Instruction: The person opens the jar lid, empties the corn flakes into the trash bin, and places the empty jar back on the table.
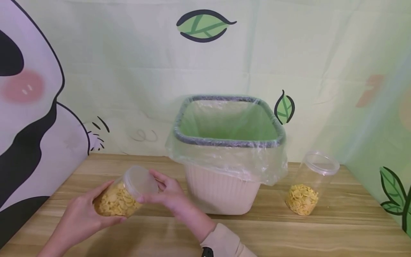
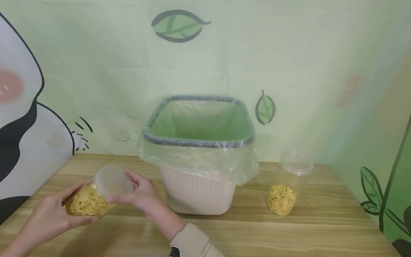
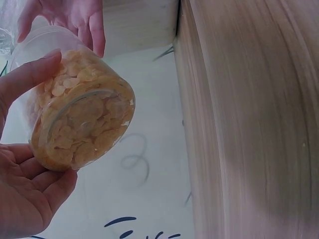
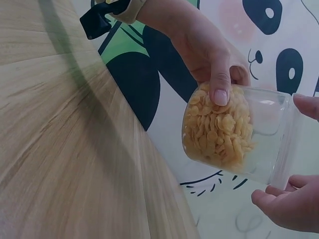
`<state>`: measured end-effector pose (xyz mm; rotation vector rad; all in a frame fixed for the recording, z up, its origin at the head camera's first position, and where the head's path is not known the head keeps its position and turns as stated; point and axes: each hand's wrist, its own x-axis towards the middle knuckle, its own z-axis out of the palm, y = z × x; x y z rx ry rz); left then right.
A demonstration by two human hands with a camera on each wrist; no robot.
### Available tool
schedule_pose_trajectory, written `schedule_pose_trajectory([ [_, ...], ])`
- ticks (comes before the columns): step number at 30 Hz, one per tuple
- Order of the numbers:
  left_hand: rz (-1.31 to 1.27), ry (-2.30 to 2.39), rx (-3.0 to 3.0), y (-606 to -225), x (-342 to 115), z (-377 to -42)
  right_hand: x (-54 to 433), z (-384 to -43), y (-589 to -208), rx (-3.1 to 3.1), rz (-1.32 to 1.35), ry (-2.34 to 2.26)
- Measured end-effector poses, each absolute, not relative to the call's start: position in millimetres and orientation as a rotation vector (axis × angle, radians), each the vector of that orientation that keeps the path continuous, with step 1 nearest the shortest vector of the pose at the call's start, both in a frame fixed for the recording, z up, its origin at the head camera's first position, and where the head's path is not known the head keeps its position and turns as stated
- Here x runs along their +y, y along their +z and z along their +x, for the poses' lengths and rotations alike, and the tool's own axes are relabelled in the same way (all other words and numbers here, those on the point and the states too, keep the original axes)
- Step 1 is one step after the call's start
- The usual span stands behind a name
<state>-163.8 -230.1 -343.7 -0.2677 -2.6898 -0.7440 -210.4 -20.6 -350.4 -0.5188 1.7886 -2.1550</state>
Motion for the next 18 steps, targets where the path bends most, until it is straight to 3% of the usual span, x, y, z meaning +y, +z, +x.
schedule_pose_trajectory([
  [18,-0.266,-0.741,-2.699,-344.8,-230.1,-165.3,-24.1,-210.2,-349.8,1.922,-0.469,-2.117],
])
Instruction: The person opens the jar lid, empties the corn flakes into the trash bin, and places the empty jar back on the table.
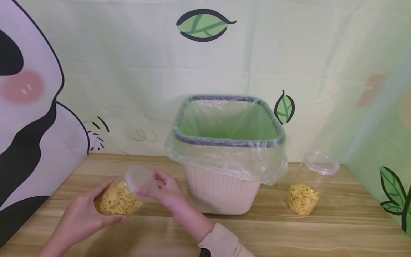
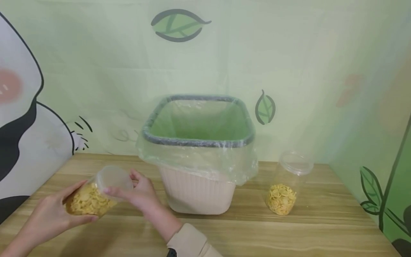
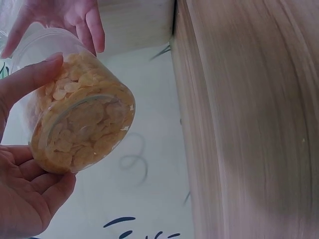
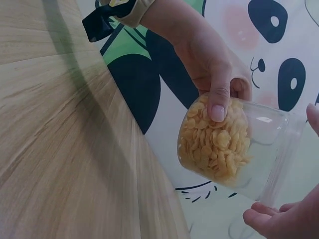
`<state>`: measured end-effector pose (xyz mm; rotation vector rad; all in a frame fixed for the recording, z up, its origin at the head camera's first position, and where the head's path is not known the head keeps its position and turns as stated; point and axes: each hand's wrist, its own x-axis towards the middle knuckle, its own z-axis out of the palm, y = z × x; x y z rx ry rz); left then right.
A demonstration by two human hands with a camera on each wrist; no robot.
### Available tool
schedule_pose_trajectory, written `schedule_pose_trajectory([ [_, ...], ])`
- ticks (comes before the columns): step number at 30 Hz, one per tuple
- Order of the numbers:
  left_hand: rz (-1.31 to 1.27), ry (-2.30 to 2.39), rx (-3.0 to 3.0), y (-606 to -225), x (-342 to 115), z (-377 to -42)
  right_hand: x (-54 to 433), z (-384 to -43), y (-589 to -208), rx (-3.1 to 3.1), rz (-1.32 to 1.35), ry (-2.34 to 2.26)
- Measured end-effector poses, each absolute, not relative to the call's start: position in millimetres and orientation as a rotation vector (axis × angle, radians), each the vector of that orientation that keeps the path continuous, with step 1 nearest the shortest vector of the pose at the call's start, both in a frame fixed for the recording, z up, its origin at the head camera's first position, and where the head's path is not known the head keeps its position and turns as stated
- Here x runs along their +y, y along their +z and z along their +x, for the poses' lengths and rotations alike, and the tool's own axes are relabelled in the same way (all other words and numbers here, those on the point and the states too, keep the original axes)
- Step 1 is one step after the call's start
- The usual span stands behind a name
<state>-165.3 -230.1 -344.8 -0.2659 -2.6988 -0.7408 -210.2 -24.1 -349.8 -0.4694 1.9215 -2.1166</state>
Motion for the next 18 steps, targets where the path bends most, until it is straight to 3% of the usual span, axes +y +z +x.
schedule_pose_trajectory([
  [11,-0.292,-0.727,-2.635,-347.0,-230.8,-166.2,-31.9,-207.6,-343.3,2.023,-0.334,-2.081],
  [18,-0.288,-0.736,-2.647,-346.1,-230.6,-166.0,-30.8,-209.5,-343.2,1.974,-0.379,-2.102],
])
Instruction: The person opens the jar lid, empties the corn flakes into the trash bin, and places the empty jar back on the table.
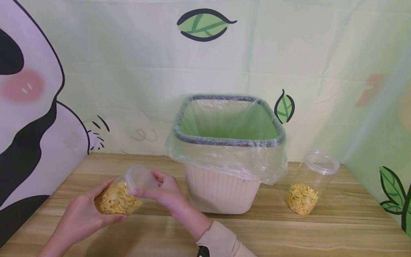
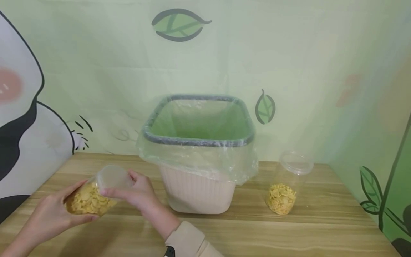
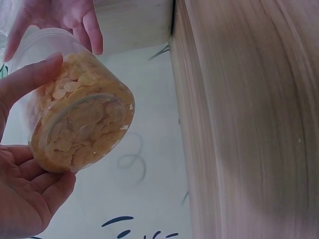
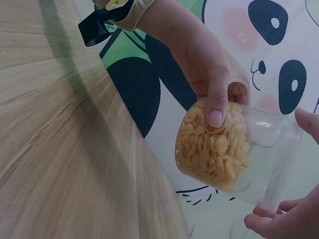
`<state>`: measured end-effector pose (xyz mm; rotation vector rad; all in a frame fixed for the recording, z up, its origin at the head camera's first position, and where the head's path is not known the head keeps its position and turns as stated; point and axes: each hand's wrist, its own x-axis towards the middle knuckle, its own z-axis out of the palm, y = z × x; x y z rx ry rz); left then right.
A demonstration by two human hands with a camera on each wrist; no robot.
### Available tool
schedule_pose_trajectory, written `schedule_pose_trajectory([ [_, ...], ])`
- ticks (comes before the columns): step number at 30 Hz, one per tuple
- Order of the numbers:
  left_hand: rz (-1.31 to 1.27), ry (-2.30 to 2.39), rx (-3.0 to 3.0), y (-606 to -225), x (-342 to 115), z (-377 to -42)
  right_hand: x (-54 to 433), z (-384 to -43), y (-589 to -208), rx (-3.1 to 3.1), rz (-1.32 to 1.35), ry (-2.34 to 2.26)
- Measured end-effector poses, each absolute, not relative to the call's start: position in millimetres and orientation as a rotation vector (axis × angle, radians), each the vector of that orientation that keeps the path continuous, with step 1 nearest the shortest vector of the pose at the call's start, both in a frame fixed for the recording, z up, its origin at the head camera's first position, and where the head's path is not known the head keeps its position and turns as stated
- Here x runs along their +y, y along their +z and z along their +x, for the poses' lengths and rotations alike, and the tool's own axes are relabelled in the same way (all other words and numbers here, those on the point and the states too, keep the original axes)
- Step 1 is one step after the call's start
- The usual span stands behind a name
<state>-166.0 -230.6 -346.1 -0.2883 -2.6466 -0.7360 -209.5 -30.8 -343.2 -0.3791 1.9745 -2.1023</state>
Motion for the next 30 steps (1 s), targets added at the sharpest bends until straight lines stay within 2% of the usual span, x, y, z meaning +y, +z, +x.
schedule_pose_trajectory([
  [19,-0.293,-0.756,-2.682,-346.7,-232.8,-165.6,-24.7,-215.5,-345.3,1.854,-0.479,-2.085],
  [30,-0.273,-0.746,-2.702,-348.1,-232.2,-166.6,-27.1,-213.9,-349.2,1.904,-0.431,-2.073],
])
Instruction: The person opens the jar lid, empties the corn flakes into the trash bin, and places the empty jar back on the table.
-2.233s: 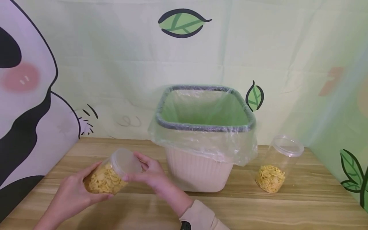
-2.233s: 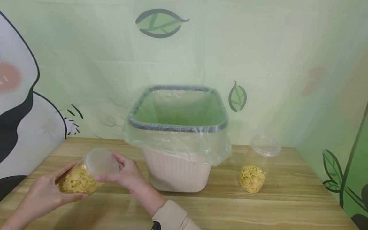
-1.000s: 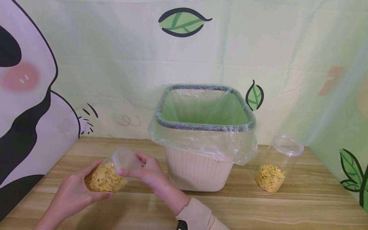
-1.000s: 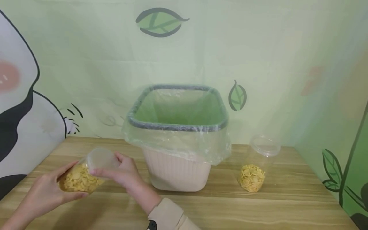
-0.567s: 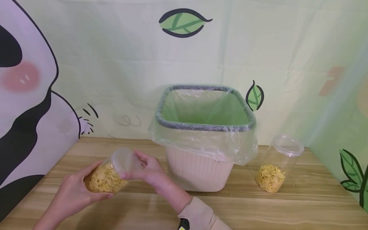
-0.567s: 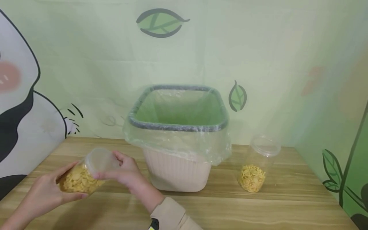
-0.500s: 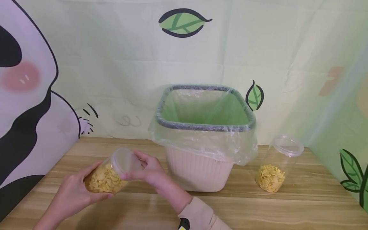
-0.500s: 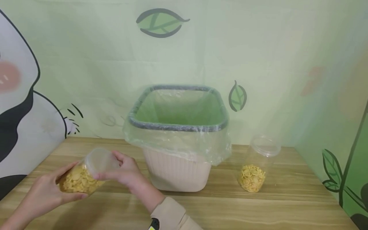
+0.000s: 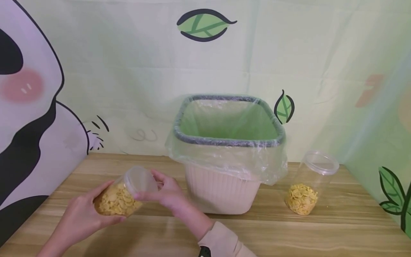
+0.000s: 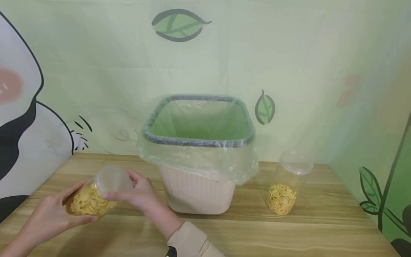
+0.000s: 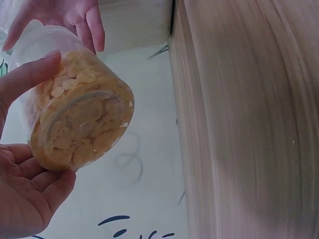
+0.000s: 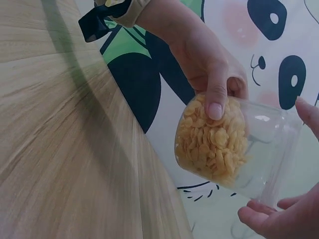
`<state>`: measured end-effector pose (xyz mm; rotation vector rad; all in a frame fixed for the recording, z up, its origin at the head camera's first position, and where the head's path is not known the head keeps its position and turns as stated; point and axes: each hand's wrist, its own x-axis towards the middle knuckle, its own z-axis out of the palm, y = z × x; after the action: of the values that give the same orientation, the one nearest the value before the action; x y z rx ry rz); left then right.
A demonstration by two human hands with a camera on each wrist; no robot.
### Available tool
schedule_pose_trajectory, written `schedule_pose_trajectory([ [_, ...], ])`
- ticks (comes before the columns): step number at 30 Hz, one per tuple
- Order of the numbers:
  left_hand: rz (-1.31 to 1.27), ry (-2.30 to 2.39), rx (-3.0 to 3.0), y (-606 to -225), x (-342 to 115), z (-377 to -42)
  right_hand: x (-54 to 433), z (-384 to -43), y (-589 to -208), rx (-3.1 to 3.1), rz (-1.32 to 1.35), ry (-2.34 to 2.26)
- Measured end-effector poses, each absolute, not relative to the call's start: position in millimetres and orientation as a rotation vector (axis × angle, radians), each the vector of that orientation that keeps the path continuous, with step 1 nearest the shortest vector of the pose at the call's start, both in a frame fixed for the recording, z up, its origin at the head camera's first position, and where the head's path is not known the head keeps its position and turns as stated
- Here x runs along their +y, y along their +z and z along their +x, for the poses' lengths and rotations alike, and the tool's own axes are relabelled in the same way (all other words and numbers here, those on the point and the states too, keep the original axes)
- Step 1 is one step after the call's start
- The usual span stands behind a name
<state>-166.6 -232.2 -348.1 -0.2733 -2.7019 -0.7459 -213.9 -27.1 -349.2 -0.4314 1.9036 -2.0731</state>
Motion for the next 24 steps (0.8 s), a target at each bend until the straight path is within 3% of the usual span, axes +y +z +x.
schedule_pose_trajectory([
  [24,-0.309,-0.731,-2.623,-347.7,-229.7,-167.6,-30.2,-210.5,-346.2,1.975,-0.392,-2.074],
])
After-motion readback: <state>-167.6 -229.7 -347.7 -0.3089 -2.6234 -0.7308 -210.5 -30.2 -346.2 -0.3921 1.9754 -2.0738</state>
